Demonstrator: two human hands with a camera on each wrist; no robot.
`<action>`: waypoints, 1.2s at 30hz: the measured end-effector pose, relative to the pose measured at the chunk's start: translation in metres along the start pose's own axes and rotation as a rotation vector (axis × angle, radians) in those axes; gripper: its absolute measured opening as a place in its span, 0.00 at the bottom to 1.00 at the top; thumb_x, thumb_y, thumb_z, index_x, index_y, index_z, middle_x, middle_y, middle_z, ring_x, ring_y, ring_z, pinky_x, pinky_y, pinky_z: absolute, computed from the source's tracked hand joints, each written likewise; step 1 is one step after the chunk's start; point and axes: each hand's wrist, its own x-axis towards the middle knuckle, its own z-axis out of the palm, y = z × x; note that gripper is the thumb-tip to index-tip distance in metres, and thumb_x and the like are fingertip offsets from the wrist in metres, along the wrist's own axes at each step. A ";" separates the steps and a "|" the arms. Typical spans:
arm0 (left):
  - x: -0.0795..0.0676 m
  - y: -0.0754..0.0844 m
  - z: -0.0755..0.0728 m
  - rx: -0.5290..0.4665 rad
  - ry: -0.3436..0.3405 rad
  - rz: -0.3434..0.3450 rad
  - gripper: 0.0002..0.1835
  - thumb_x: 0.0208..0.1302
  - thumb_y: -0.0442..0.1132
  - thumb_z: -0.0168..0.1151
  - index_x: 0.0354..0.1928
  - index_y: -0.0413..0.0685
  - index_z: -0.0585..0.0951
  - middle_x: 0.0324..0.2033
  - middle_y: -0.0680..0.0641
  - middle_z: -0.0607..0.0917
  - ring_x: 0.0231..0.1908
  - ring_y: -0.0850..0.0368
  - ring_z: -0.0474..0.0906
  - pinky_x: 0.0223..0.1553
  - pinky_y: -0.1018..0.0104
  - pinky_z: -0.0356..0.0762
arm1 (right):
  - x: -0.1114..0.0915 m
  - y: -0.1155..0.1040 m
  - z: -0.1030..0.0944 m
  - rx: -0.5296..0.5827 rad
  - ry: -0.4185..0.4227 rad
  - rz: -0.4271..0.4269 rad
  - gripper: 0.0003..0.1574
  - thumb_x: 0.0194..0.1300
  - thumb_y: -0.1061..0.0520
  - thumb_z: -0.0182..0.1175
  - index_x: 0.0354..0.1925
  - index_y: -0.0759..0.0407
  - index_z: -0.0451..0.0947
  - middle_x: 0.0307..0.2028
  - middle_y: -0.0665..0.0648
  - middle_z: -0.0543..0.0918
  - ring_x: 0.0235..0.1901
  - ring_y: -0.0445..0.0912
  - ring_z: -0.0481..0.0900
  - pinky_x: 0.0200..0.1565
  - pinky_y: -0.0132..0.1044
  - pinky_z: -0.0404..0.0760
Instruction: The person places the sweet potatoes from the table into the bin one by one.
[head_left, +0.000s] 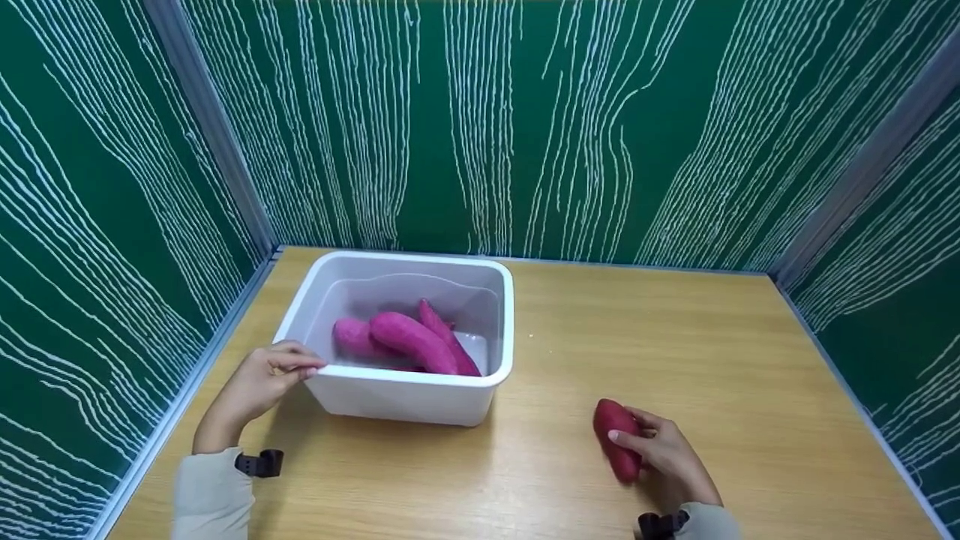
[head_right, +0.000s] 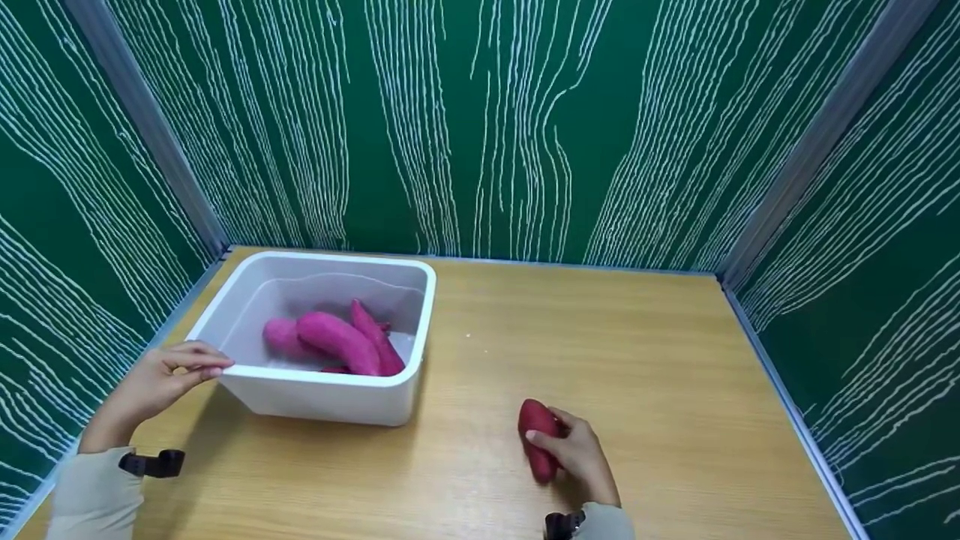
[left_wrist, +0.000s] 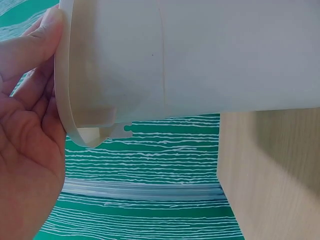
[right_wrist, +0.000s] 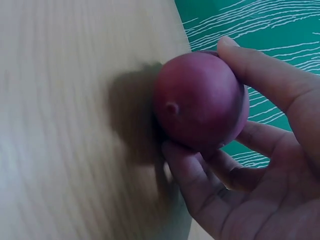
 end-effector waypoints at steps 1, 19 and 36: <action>0.000 0.000 0.000 -0.002 -0.002 -0.001 0.10 0.62 0.29 0.62 0.41 0.48 0.88 0.43 0.46 0.85 0.52 0.46 0.74 0.55 0.48 0.76 | 0.000 0.000 0.000 0.003 -0.004 0.001 0.50 0.58 0.47 0.68 0.69 0.68 0.58 0.59 0.75 0.70 0.36 0.49 0.79 0.28 0.40 0.80; -0.001 0.003 -0.002 -0.024 0.002 0.006 0.09 0.61 0.31 0.63 0.40 0.48 0.88 0.42 0.47 0.86 0.50 0.49 0.75 0.47 0.75 0.74 | 0.006 -0.004 -0.008 0.024 -0.044 -0.022 0.49 0.57 0.45 0.69 0.67 0.69 0.63 0.56 0.69 0.74 0.40 0.46 0.78 0.37 0.35 0.79; 0.000 0.000 -0.001 -0.012 -0.001 0.012 0.10 0.61 0.31 0.63 0.40 0.50 0.88 0.42 0.48 0.85 0.50 0.49 0.74 0.51 0.57 0.77 | 0.011 -0.033 -0.017 0.120 -0.141 -0.125 0.44 0.60 0.47 0.66 0.67 0.67 0.64 0.61 0.66 0.72 0.45 0.45 0.78 0.43 0.34 0.79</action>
